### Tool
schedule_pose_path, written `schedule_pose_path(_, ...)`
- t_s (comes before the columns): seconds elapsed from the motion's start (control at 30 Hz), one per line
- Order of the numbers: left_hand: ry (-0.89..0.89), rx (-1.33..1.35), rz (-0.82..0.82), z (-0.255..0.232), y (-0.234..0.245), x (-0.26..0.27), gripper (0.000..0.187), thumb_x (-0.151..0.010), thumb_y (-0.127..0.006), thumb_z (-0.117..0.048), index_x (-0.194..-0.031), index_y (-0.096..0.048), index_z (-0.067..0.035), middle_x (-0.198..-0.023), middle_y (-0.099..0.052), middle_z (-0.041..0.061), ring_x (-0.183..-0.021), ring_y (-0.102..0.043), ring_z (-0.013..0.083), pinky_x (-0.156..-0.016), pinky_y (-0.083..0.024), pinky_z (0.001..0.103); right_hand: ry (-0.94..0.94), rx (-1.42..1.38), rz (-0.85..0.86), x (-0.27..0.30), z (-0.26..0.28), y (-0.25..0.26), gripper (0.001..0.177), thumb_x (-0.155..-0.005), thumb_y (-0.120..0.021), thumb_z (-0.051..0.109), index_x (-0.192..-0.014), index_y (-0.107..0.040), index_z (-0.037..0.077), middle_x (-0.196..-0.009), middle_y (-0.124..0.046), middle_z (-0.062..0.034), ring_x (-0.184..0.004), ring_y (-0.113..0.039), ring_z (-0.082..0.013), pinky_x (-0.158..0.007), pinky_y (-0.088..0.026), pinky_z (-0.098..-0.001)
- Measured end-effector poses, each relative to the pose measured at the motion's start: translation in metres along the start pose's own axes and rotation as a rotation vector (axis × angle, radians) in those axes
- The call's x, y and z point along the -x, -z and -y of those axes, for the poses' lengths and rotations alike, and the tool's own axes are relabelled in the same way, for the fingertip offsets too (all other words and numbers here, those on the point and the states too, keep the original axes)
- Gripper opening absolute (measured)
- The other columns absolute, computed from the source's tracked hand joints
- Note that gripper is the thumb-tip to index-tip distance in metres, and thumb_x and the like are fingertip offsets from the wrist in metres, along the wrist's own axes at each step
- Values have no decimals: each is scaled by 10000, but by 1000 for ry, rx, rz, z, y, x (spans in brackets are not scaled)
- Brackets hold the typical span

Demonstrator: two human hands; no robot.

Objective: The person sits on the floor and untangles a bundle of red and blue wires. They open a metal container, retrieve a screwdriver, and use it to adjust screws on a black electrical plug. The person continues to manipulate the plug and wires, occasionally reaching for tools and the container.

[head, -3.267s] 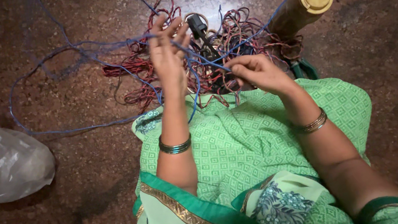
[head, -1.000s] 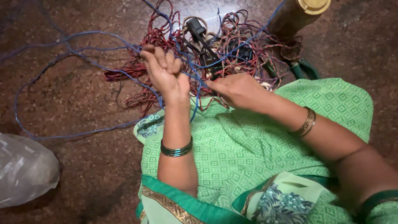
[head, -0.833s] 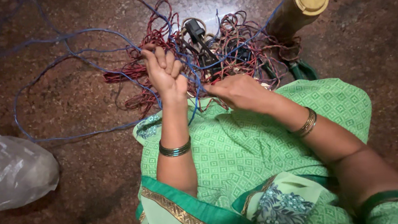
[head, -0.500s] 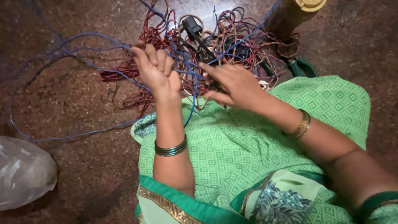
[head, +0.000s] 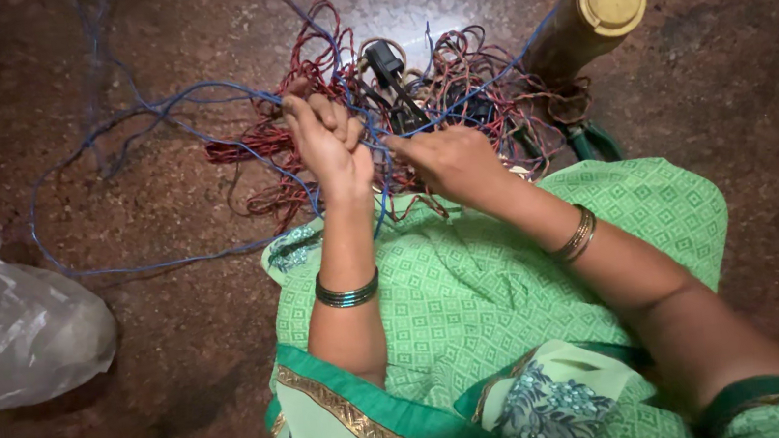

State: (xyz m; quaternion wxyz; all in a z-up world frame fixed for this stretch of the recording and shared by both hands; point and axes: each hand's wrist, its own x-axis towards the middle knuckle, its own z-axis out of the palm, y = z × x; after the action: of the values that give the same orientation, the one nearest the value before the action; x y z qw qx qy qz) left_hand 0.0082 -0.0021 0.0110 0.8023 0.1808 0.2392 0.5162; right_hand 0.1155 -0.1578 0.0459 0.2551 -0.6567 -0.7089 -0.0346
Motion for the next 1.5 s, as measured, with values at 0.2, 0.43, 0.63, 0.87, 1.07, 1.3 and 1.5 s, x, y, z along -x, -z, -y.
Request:
schedule_pose_path(0.2, 14, -88, -184, -6, -12, 10, 378, -1068, -468, -432, -1357, -518, -194, -810, -553, -13, -635, -491, 70, -513, -377, 222, -8, 123, -95, 8, 4, -1, 482, -868, -730, 116, -1346, -670, 117, -741, -596, -26, -614, -613, -215, -560, -476, -369)
schedule_pose_path(0.43, 23, 27, -61, 4, -3, 9, 427, -1057, -486, -495, -1321, -558, -168, -848, -593, -10, -664, -545, 109, -540, -418, 246, -84, 17, -79, 17, -3, -26, 392, -905, -680, 103, -1295, -643, 94, -849, -664, -71, -642, -646, -253, -570, -503, -398)
schedule_pose_path(0.63, 12, -203, -132, 9, 7, 7, 383, -1069, -472, -480, -1277, -563, -171, -835, -588, -8, -627, -535, 97, -506, -379, 211, -129, -59, 131, 26, 7, -40, 415, -919, -660, 154, -1330, -636, 100, -821, -711, -124, -596, -662, -319, -515, -505, -443)
schedule_pose_path(0.87, -21, -153, -62, -1, 0, 7, 353, -1097, -471, -439, -1303, -570, -170, -824, -583, -3, -567, -423, 45, -449, -298, 205, -202, -275, 137, 19, 5, -8, 413, -972, -613, 222, -1383, -617, 183, -992, -747, -111, -766, -718, -314, -618, -554, -418)
schedule_pose_path(1.07, -131, -63, -109, -31, 17, -10, 360, -1076, -499, -442, -1309, -563, -174, -824, -607, 4, -529, -403, 60, -428, -256, 225, -469, -405, -13, 20, -4, 21, 354, -1083, -518, 217, -1412, -609, 126, -1043, -716, -103, -811, -702, -255, -728, -547, -355)
schedule_pose_path(1.3, -111, -95, -117, -25, 18, -11, 384, -1062, -494, -468, -1312, -539, -180, -815, -618, 5, -509, -401, 67, -420, -241, 231, -535, -809, 100, 24, -4, -20, 294, -1115, -493, 237, -1170, -710, 47, -946, -756, -45, -801, -695, -131, -736, -562, -298)
schedule_pose_path(1.5, -105, -121, -51, -23, 7, -2, 388, -1075, -495, -470, -1300, -550, -158, -804, -617, 9, -481, -365, 59, -414, -223, 235, -752, -1325, 404, 32, -17, -42, 349, -1072, -539, 289, -1239, -709, 33, -838, -684, 13, -673, -564, -57, -569, -455, -230)
